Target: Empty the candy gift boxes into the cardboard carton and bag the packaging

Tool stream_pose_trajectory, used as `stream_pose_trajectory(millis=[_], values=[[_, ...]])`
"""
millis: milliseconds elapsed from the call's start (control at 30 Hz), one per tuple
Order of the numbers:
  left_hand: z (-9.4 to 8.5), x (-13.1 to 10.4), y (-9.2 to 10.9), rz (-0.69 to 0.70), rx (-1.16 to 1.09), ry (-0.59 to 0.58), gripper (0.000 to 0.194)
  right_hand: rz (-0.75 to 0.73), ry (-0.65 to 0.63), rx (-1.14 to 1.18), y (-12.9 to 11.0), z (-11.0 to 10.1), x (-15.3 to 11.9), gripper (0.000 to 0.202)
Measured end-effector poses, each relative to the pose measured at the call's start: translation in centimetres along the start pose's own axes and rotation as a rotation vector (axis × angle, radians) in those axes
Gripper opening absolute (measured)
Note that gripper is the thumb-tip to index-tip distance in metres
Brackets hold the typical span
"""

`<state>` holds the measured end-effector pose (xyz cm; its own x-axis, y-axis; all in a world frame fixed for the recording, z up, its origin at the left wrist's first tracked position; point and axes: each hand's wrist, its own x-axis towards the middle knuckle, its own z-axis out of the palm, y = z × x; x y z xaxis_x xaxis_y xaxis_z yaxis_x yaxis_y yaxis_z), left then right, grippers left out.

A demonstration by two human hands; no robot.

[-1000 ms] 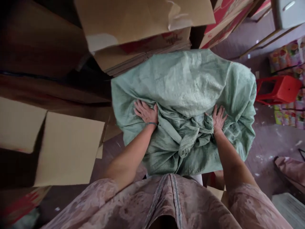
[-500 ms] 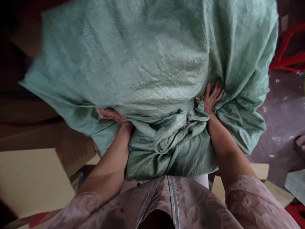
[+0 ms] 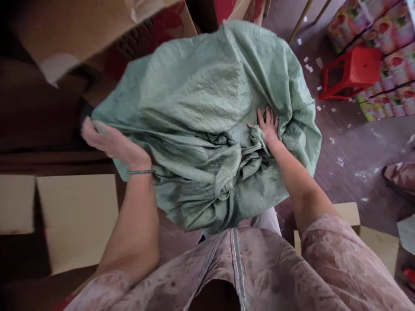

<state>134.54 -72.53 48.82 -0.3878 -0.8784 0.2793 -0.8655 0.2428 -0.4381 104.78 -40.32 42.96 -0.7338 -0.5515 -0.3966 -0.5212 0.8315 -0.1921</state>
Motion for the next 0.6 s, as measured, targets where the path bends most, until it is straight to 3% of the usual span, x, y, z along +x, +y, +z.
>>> stream_pose_trajectory(millis=[67,133,167,267,333,400,467,600], values=[[-3.6,2.2,-0.5,-0.05,-0.537,0.064,0.064,-0.079,-0.016,0.044,-0.2,-2.3,-3.9,0.071],[-7.0,4.6,0.6,0.093,-0.916,0.07,0.062,-0.169,0.037,0.062,-0.9,-3.6,-9.6,0.062],[-8.7,5.7,1.8,0.196,-0.981,0.029,0.062,-0.188,0.089,0.059,-1.5,-3.5,-12.9,0.06],[-12.3,8.0,6.2,0.399,-0.973,-0.201,0.062,-0.093,0.195,0.032,-4.0,-0.3,-22.0,0.057],[-13.1,8.2,8.8,0.511,-0.937,-0.329,0.065,-0.014,0.182,0.033,-5.7,3.3,-25.4,0.053],[-12.5,7.5,10.8,0.609,-0.887,-0.387,0.069,0.051,0.179,0.035,-7.1,6.5,-26.0,0.047],[-10.9,6.3,12.2,0.64,-0.873,-0.399,0.072,0.087,0.175,0.046,-7.9,8.4,-24.4,0.043],[-7.9,4.0,14.8,0.552,-0.935,-0.377,0.074,0.059,0.03,0.094,-7.8,9.2,-19.7,0.042]])
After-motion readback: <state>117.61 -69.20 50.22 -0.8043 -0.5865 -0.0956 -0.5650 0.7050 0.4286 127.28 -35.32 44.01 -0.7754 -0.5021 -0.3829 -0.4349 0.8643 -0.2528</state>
